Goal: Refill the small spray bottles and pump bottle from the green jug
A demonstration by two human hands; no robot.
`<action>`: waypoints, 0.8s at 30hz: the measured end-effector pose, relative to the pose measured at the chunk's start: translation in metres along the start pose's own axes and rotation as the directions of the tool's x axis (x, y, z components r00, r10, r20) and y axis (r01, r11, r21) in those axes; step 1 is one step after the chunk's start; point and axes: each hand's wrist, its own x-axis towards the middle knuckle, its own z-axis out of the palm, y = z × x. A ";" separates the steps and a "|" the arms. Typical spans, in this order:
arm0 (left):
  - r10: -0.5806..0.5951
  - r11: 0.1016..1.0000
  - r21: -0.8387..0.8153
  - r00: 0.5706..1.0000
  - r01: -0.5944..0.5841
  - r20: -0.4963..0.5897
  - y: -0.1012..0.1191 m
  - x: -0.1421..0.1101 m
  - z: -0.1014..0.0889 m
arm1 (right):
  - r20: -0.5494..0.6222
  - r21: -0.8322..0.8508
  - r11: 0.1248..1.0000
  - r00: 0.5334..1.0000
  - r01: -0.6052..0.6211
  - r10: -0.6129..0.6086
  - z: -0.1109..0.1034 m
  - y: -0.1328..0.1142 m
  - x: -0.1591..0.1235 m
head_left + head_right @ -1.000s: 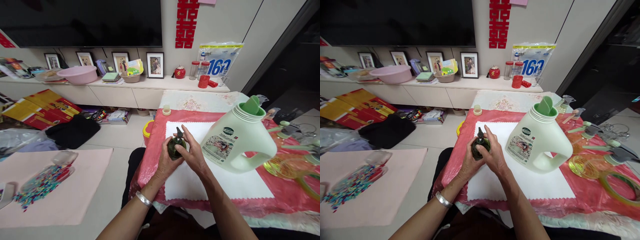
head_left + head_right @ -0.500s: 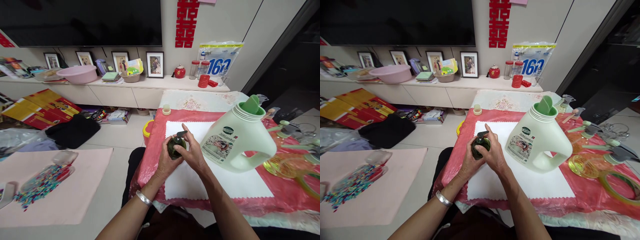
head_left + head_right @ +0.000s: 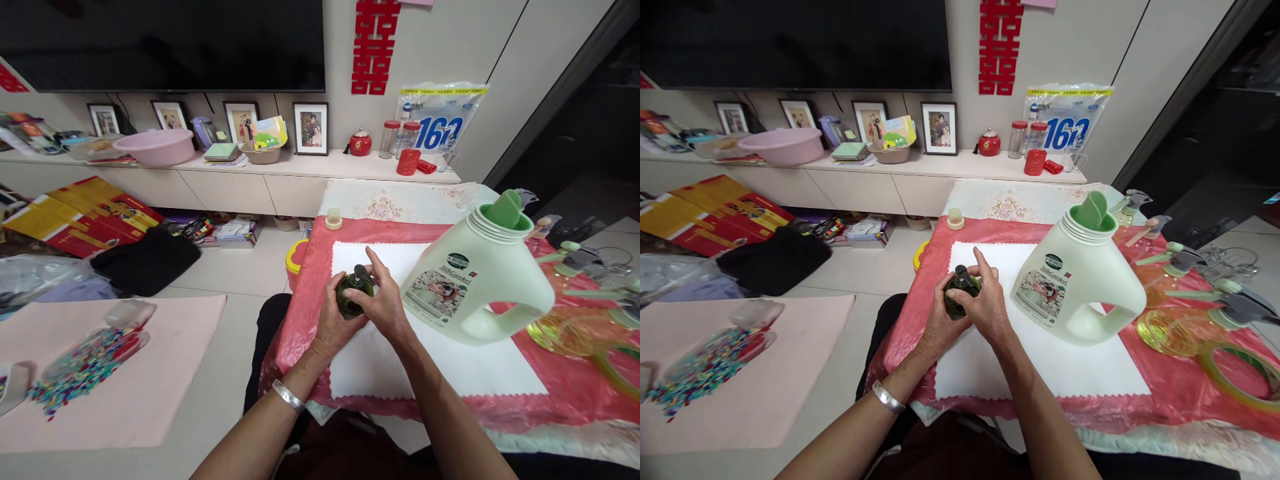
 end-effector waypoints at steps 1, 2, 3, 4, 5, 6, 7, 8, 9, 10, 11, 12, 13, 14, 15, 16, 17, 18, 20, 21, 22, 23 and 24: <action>-0.001 1.000 -0.004 1.000 0.001 -0.002 0.001 0.000 0.000 | 0.059 0.046 0.999 0.998 0.025 -0.028 -0.002 0.001 0.000; 0.002 1.000 -0.010 1.000 -0.002 -0.003 0.002 0.001 0.000 | 0.118 0.108 0.993 0.991 0.049 -0.061 -0.005 0.002 0.000; 0.009 1.000 -0.019 1.000 -0.009 -0.001 0.003 0.001 0.000 | 0.164 0.172 0.983 0.982 0.064 -0.092 -0.007 0.003 0.000; 0.019 0.999 -0.029 1.000 -0.019 0.003 0.004 0.002 0.000 | 0.193 0.224 0.972 0.974 0.071 -0.115 -0.009 0.004 0.000; 0.028 0.999 -0.039 1.000 -0.028 0.009 0.004 0.002 0.001 | 0.202 0.258 0.964 0.971 0.069 -0.124 -0.010 0.006 0.000; 0.033 0.998 -0.047 0.999 -0.032 0.014 0.004 0.002 0.001 | 0.191 0.269 0.961 0.975 0.062 -0.116 -0.010 0.007 0.001; 0.031 0.998 -0.050 0.999 -0.030 0.016 0.004 0.002 0.001 | 0.167 0.262 0.964 0.981 0.049 -0.096 -0.009 0.008 0.002; 0.023 0.999 -0.048 1.000 -0.022 0.014 0.003 0.002 0.001 | 0.137 0.246 0.969 0.988 0.035 -0.070 -0.008 0.008 0.003; 0.011 0.999 -0.044 1.000 -0.010 0.009 0.002 0.002 0.001 | 0.105 0.227 0.974 0.993 0.020 -0.045 -0.007 0.009 0.003; -0.002 0.999 -0.038 1.000 0.002 0.004 0.001 0.001 0.001 | 0.075 0.209 0.978 0.997 0.009 -0.025 -0.005 0.008 0.004; -0.013 0.999 -0.035 1.000 0.013 -0.001 0.000 0.001 0.001 | 0.046 0.195 0.981 0.999 0.001 -0.010 -0.003 0.008 0.005; -0.022 0.999 -0.034 1.000 0.022 -0.004 0.000 0.000 0.001 | 0.023 0.180 0.984 1.000 -0.003 -0.001 -0.002 0.007 0.005; -0.029 0.999 -0.034 1.000 0.029 -0.006 0.000 0.000 0.001 | 0.007 0.161 0.987 1.000 -0.002 0.000 -0.002 0.007 0.004; -0.032 0.999 -0.033 0.999 0.032 -0.008 0.001 0.000 0.001 | 0.000 0.136 0.991 1.000 0.003 -0.003 -0.002 0.006 0.004; -0.030 0.999 -0.034 1.000 0.030 -0.008 0.002 0.000 0.001 | 0.007 0.108 0.994 1.000 0.013 -0.014 -0.003 0.005 0.003; -0.021 0.999 -0.039 1.000 0.021 -0.005 0.003 0.001 0.001 | 0.033 0.083 0.996 0.999 0.028 -0.031 -0.004 0.005 0.001; -0.007 0.999 -0.048 1.000 0.007 0.001 0.005 0.002 0.001 | 0.074 0.071 0.996 0.996 0.049 -0.054 -0.006 0.005 0.000; 0.010 0.998 -0.058 1.000 -0.009 0.006 0.006 0.002 0.001 | 0.124 0.077 0.995 0.989 0.070 -0.080 -0.008 0.005 -0.001; 0.034 0.997 -0.075 0.999 -0.033 0.017 0.007 0.003 0.001 | 0.186 0.129 0.987 0.976 0.093 -0.116 -0.011 0.008 -0.003; 0.036 0.996 -0.076 0.999 -0.035 0.018 0.007 0.003 0.001 | 0.189 0.152 0.984 0.974 0.094 -0.122 -0.011 0.010 -0.003; 0.032 0.997 -0.071 0.999 -0.030 0.016 0.006 0.003 0.002 | 0.175 0.166 0.982 0.977 0.090 -0.119 -0.011 0.012 -0.003; 0.023 0.998 -0.064 1.000 -0.022 0.012 0.005 0.002 0.002 | 0.151 0.168 0.982 0.983 0.083 -0.108 -0.011 0.014 -0.002; 0.014 0.998 -0.059 1.000 -0.014 0.007 0.004 0.002 0.002 | 0.121 0.160 0.984 0.988 0.074 -0.094 -0.010 0.016 -0.001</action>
